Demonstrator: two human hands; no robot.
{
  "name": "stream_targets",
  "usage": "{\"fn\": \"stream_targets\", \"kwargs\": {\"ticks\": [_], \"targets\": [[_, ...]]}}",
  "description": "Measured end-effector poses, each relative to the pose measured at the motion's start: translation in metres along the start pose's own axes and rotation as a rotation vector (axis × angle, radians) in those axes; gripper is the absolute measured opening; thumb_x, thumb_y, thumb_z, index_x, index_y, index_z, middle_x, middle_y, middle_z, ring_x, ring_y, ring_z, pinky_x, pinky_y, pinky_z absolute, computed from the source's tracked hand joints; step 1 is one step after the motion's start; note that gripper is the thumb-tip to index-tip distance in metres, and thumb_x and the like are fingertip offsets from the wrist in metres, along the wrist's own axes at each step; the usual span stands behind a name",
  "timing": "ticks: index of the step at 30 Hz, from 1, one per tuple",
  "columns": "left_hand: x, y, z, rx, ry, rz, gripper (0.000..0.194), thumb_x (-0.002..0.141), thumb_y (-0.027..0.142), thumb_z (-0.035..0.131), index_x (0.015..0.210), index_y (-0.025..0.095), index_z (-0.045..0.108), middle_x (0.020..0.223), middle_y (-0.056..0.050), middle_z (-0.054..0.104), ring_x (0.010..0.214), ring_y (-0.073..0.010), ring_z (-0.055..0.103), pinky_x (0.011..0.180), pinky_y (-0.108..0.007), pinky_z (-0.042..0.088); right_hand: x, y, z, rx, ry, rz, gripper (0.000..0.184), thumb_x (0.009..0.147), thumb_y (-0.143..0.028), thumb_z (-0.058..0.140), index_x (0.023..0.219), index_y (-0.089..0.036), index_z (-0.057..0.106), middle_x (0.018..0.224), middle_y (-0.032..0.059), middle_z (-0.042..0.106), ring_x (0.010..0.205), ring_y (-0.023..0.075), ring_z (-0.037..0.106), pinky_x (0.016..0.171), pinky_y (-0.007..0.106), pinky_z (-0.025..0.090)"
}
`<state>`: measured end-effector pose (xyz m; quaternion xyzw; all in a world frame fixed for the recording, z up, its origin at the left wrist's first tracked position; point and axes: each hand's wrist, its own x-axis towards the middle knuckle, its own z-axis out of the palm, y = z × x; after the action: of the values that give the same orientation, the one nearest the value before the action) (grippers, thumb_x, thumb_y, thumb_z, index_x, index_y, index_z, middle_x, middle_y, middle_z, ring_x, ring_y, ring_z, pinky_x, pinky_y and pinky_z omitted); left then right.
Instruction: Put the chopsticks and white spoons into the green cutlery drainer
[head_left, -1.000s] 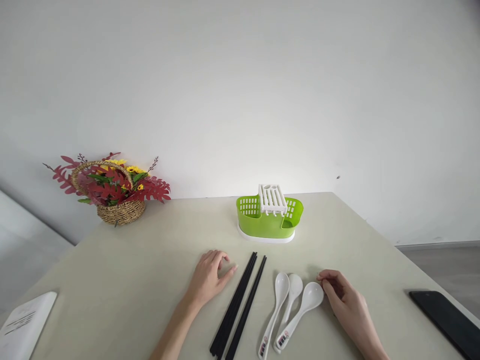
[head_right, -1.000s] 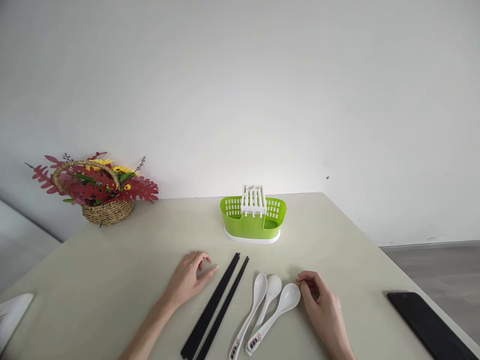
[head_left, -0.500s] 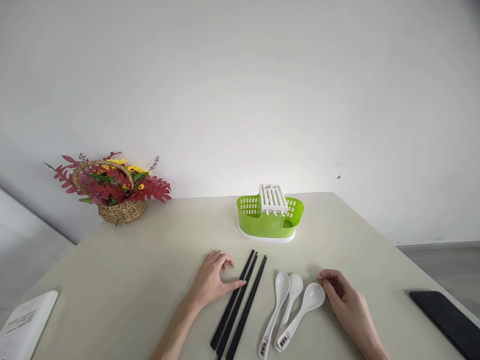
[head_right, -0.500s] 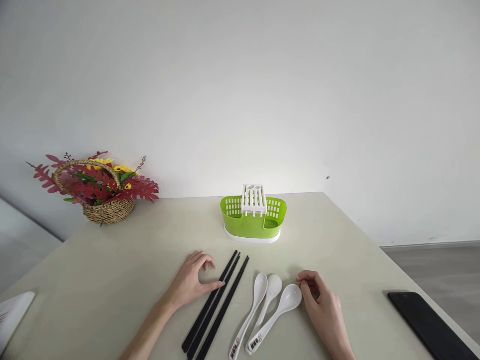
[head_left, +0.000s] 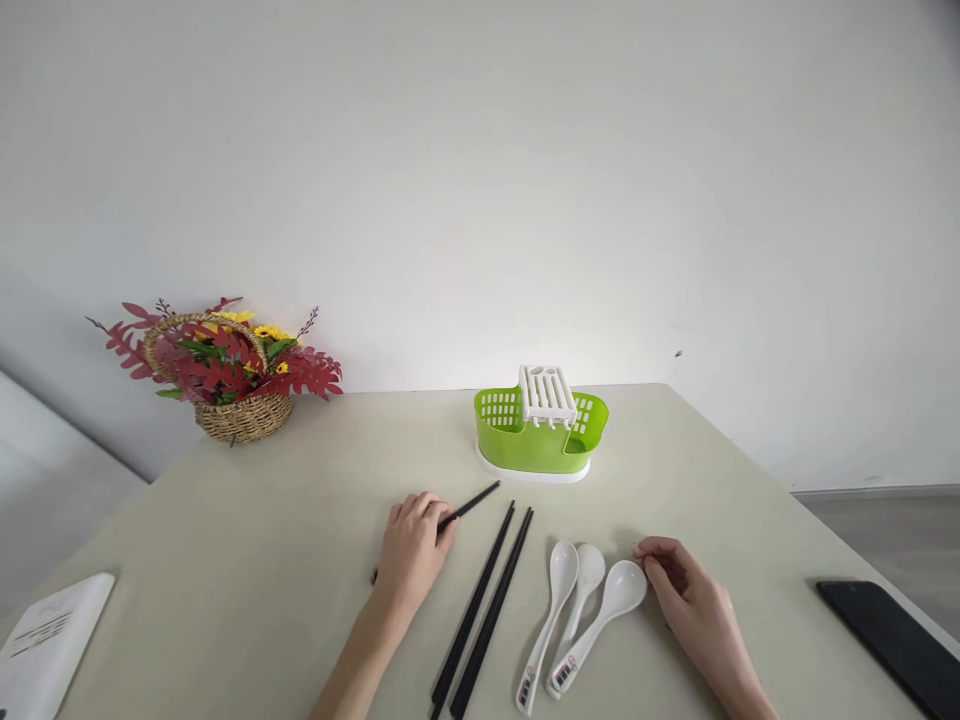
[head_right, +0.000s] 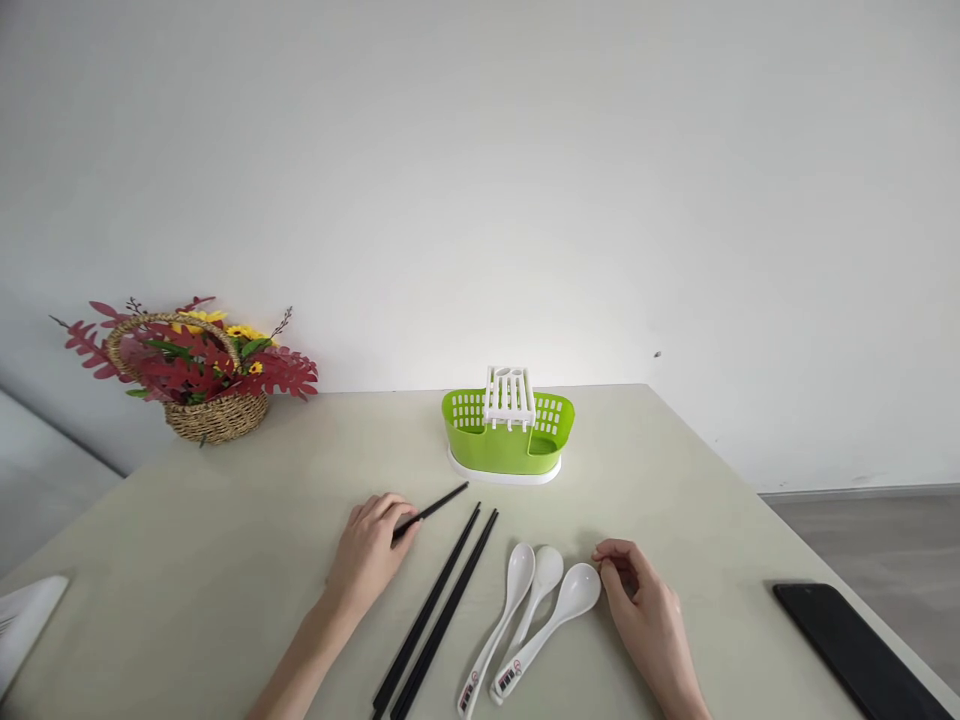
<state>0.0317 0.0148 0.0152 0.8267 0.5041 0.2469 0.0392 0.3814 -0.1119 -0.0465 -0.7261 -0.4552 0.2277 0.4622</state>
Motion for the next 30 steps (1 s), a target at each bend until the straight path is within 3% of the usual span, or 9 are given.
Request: {"fn": "stream_targets", "kwargs": {"ticks": [9,13,18,22,25,30], "targets": [[-0.005,-0.010,0.005,0.185,0.086,-0.062,0.024,0.102,0.029,0.047,0.089,0.021,0.066,0.098,-0.010,0.069,0.094,-0.0295,0.061,0.083,-0.044,0.045,0.000,-0.005,-0.002,-0.008,0.013,0.033,0.025,0.086,-0.047,0.058,0.097,-0.027,0.066,0.099,0.0029,0.079,0.089,0.0226,0.075,0.075,0.029,0.056],[-0.006,-0.009,0.006,0.163,0.097,-0.055,0.026,0.103,0.029,0.045,0.086,0.022,0.063,0.096,-0.009,0.069,0.091,-0.0289,0.063,0.084,-0.044,0.047,0.000,-0.005,-0.002,0.006,0.020,0.020,0.025,0.086,-0.047,0.057,0.097,-0.026,0.067,0.098,0.0038,0.079,0.089,0.0230,0.075,0.075,0.029,0.056],[-0.002,0.002,-0.001,-0.198,0.159,-0.108,0.024,0.104,0.039,0.045,0.096,0.024,0.062,0.089,-0.005,0.071,0.082,-0.0227,0.067,0.078,-0.036,0.051,0.000,-0.004,-0.002,0.004,0.015,0.033,0.026,0.085,-0.048,0.058,0.097,-0.026,0.066,0.098,0.0035,0.078,0.089,0.0227,0.074,0.077,0.029,0.056],[0.001,0.018,-0.017,-0.580,0.265,-0.248,0.028,0.102,0.049,0.049,0.101,0.023,0.059,0.078,-0.001,0.064,0.070,-0.0167,0.062,0.066,-0.027,0.050,-0.001,0.000,-0.002,-0.001,-0.007,0.041,0.027,0.087,-0.049,0.055,0.100,-0.027,0.065,0.101,0.0031,0.078,0.093,0.0229,0.074,0.080,0.030,0.054],[0.002,0.024,-0.029,-0.671,0.364,-0.327,0.033,0.099,0.055,0.051,0.089,0.023,0.053,0.072,0.001,0.054,0.065,-0.0154,0.053,0.060,-0.026,0.045,-0.001,0.001,-0.002,-0.016,-0.018,0.046,0.026,0.089,-0.049,0.054,0.101,-0.028,0.064,0.102,0.0024,0.077,0.094,0.0226,0.073,0.080,0.030,0.053],[0.000,0.023,-0.031,-0.809,0.391,-0.366,0.046,0.104,0.055,0.040,0.071,0.025,0.030,0.061,0.004,0.034,0.056,-0.0135,0.036,0.054,-0.027,0.035,-0.001,-0.001,-0.002,-0.016,-0.010,0.058,0.027,0.087,-0.049,0.056,0.099,-0.028,0.065,0.099,0.0014,0.078,0.091,0.0221,0.074,0.079,0.029,0.053]]}}
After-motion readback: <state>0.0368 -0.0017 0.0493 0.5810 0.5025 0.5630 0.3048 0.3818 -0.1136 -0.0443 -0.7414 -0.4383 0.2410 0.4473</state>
